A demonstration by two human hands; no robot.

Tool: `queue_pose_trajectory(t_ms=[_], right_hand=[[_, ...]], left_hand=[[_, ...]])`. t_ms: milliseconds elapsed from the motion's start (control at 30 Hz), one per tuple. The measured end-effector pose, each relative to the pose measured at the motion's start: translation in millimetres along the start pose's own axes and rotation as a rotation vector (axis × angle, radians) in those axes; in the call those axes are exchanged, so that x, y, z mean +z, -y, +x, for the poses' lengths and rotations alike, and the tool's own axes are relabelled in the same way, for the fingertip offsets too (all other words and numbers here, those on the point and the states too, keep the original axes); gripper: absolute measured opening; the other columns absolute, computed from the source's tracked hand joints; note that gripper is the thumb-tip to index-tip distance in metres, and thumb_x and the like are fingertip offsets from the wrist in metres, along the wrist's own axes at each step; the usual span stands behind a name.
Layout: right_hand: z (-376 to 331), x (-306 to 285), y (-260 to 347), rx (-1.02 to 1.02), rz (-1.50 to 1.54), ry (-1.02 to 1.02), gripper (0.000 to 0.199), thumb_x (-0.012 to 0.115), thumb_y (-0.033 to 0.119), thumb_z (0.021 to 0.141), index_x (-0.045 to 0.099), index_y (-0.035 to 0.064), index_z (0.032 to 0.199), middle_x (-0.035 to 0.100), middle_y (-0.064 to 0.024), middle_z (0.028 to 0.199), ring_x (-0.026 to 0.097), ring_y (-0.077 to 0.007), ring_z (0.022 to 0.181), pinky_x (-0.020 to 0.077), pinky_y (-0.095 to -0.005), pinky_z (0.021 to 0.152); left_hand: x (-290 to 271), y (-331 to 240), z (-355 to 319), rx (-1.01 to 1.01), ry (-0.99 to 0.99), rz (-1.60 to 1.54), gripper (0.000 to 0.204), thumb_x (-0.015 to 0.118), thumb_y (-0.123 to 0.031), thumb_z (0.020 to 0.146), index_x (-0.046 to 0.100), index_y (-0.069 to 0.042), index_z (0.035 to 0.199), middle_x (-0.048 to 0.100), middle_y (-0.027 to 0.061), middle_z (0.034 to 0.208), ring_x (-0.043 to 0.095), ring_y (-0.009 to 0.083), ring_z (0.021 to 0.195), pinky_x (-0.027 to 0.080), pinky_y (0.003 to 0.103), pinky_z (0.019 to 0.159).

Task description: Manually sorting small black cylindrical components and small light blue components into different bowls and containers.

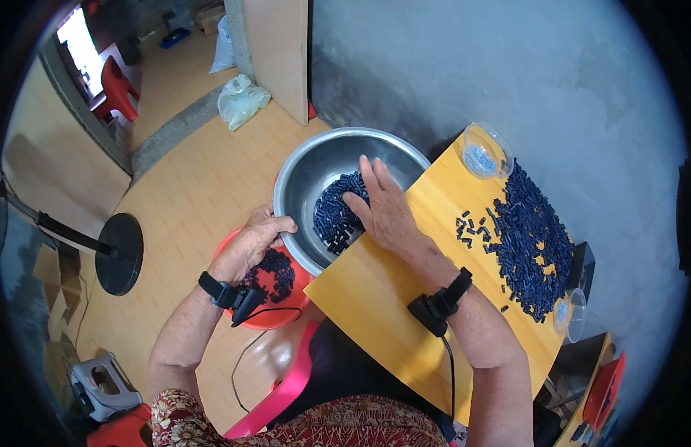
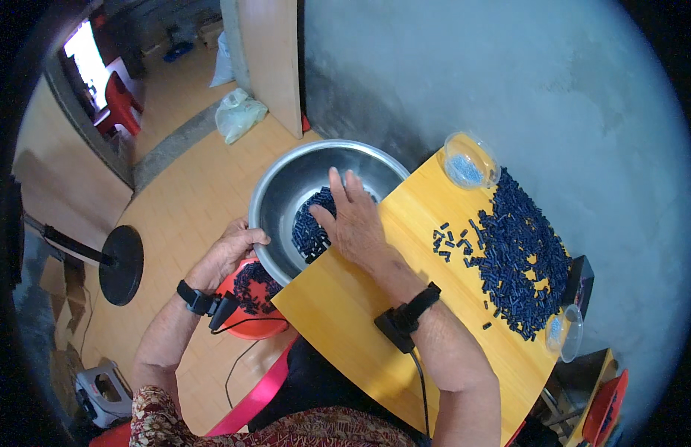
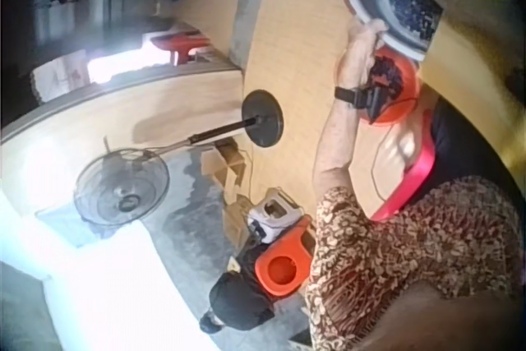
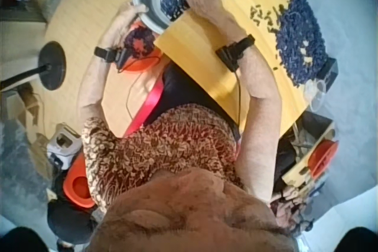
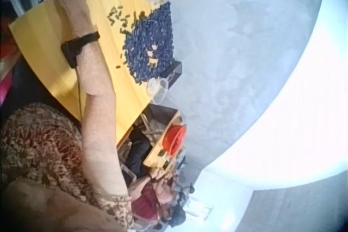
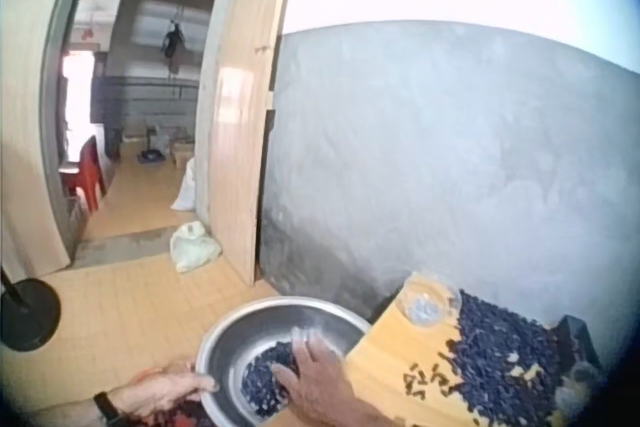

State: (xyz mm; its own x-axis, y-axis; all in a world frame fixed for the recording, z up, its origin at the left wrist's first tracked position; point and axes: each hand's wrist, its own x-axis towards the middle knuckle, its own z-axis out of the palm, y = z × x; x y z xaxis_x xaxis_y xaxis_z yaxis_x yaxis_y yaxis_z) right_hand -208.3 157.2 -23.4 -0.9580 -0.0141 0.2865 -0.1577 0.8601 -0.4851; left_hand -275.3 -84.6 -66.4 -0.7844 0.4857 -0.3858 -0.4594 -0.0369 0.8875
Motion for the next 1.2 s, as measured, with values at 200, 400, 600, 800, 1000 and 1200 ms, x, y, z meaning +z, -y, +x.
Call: queue_pose_trajectory(t_ms=[200,400,600,800,1000,1200], right_hand=[[-5.0,-9.7,-1.5,-0.153,0.391,-0.092,0.056,0.052,0.025,0.096,0.038,-0.0061,0.140,0.041,-0.0285,0.142,0.044,-0.0340,0.131,0.0333,-0.0374,0.109],[-73.7,-73.0,24.2,0.065,0.200,0.124,0.044,0.053,0.013,0.095,0.045,-0.0079,0.133,0.055,-0.0269,0.127,0.053,-0.0389,0.120,0.0403,-0.0385,0.102],[-140.1,-87.9,28.3,0.075,0.007,0.268,0.053,0.056,0.023,0.092,0.044,-0.0068,0.134,0.046,-0.0289,0.136,0.043,-0.0470,0.126,0.0336,-0.0489,0.107],[-161.3,-68.9,21.3,-0.006,-0.220,0.355,0.060,0.050,0.036,0.095,0.042,-0.0049,0.137,0.034,-0.0291,0.146,0.034,-0.0476,0.133,0.0273,-0.0537,0.110],[-156.7,-65.9,23.5,-0.010,-0.180,0.407,0.056,0.054,0.027,0.087,0.046,-0.0062,0.132,0.034,-0.0314,0.144,0.033,-0.0500,0.133,0.0263,-0.0566,0.108],[-158.5,-68.3,22.1,-0.078,-0.311,0.333,0.055,0.048,0.028,0.091,0.045,-0.0087,0.132,0.035,-0.0330,0.144,0.034,-0.0505,0.133,0.0278,-0.0575,0.108]], left_hand=[[3.0,1.7,-3.6,-0.006,-0.063,-0.069,0.023,0.063,-0.002,0.076,0.059,-0.004,0.098,0.057,-0.0014,0.074,0.050,0.0064,0.053,0.040,0.019,0.044],[-40.3,12.4,20.7,-0.019,-0.112,-0.063,0.018,0.063,-0.007,0.075,0.057,-0.005,0.091,0.056,-0.0016,0.068,0.048,0.0049,0.052,0.034,0.019,0.043],[-44.0,15.2,67.0,0.035,-0.284,-0.137,0.012,0.061,-0.005,0.076,0.057,-0.008,0.087,0.056,-0.0003,0.065,0.045,0.0062,0.046,0.032,0.020,0.039],[-29.0,66.5,117.1,0.034,-0.335,-0.156,0.011,0.061,-0.001,0.073,0.057,-0.005,0.083,0.055,0.0007,0.062,0.046,0.0088,0.046,0.034,0.023,0.038],[-50.6,152.9,149.4,0.109,-0.362,-0.271,0.009,0.065,-0.006,0.075,0.057,-0.006,0.070,0.052,-0.0005,0.060,0.046,0.0096,0.047,0.030,0.025,0.039],[-32.1,187.9,179.0,0.160,-0.447,-0.334,0.016,0.064,-0.004,0.076,0.056,-0.007,0.062,0.051,-0.0019,0.057,0.047,0.0088,0.049,0.032,0.026,0.042]])
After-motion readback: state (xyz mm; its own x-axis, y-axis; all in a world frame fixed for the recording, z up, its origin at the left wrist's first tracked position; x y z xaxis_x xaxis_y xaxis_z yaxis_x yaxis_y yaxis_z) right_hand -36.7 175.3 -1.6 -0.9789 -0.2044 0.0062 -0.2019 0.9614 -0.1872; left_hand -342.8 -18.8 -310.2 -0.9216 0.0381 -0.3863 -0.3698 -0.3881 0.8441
